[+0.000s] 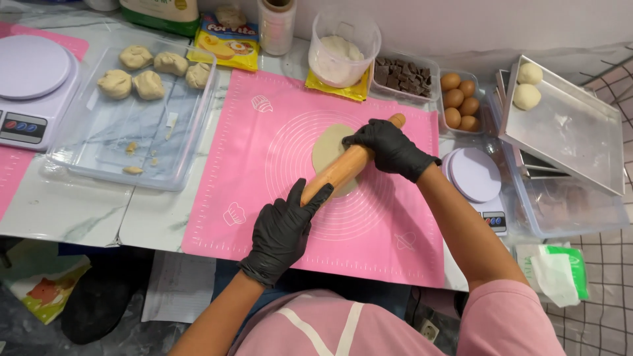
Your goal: Rolling out small dough balls using a rolling pin and folding them into shaped buns on a silicone mat.
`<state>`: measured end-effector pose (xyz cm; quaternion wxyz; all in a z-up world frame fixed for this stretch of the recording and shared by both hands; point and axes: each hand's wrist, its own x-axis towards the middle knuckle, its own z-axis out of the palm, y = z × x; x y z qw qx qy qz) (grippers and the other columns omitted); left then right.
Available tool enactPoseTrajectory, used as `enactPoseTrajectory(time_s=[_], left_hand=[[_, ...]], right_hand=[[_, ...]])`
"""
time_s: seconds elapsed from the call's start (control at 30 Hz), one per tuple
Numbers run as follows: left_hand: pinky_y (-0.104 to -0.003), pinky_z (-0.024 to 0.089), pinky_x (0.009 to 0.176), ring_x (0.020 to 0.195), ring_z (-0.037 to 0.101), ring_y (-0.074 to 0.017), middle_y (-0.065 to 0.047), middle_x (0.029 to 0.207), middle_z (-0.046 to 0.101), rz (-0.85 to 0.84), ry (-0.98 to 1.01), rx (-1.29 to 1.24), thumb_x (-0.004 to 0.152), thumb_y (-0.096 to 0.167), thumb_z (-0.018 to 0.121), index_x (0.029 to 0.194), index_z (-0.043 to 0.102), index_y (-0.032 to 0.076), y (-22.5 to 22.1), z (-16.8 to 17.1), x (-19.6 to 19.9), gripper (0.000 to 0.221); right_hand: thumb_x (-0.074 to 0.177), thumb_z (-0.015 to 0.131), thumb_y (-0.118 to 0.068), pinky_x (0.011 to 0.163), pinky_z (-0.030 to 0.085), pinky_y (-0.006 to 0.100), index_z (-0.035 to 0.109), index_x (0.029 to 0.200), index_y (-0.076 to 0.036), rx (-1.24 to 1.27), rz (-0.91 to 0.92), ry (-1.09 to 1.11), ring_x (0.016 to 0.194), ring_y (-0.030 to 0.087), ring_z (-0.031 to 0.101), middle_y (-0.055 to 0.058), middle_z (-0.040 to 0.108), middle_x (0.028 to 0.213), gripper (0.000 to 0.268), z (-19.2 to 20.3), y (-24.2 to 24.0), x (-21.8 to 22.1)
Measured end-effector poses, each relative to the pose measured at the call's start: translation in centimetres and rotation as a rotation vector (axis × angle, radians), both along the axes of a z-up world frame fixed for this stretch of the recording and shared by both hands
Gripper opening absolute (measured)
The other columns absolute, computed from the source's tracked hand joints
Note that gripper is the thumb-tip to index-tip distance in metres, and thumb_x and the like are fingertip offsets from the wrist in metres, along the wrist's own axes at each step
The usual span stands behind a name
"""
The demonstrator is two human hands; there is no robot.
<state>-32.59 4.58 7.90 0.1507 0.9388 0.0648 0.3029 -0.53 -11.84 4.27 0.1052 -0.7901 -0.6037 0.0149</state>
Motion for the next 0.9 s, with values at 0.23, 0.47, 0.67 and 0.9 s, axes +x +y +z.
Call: enactPoseTrajectory(time_s=[0.23, 0.47, 0.67, 0.9], left_hand=[[-0.044, 0.051, 0.09, 0.103, 0.064, -0.0369, -0.023, 0.115, 0.063, 0.124, 0.037, 0.005, 0.095, 0.035, 0.07, 0.156, 0.051, 0.02, -1.1, -1.9, 1.4, 0.065], [-0.051, 0.048, 0.1, 0.124, 0.058, -0.0372, -0.019, 0.142, 0.056, 0.111, 0.022, 0.047, 0.096, 0.041, 0.065, 0.155, 0.047, 0.021, 2.1, -4.3, 2.9, 0.065], [-0.065, 0.036, 0.113, 0.134, 0.053, -0.048, -0.027, 0.139, 0.061, 0.288, -0.017, 0.069, 0.096, 0.06, 0.058, 0.137, 0.065, 0.013, 8.0, -6.0, 6.1, 0.063], [-0.07, 0.033, 0.113, 0.134, 0.052, -0.051, -0.025, 0.137, 0.063, 0.326, -0.03, 0.094, 0.097, 0.055, 0.058, 0.132, 0.069, 0.017, 9.1, -6.6, 6.3, 0.053]], right_hand=[[0.086, 0.057, -0.025, 0.122, 0.032, 0.05, 0.063, 0.139, -0.024, 0.013, 0.104, 0.114, 0.141, 0.033, 0.046, 0.008, 0.054, 0.142, 0.053, 2.8, 2.8, -3.9], [0.097, 0.051, -0.028, 0.056, 0.03, 0.047, 0.036, 0.066, -0.012, 0.187, -0.055, -0.194, 0.056, 0.028, 0.038, 0.009, 0.04, 0.059, 0.038, 1.9, 8.9, -5.7], [0.106, 0.041, -0.051, 0.07, 0.042, 0.054, 0.058, 0.078, -0.01, -0.084, -0.214, 0.187, 0.084, 0.04, 0.063, 0.017, 0.067, 0.086, 0.053, 0.6, 16.6, -0.8], [0.108, 0.051, -0.042, 0.056, 0.039, 0.049, 0.054, 0.064, -0.009, 0.187, -0.14, -0.016, 0.063, 0.034, 0.058, 0.012, 0.062, 0.066, 0.055, -0.1, 17.8, -0.9]])
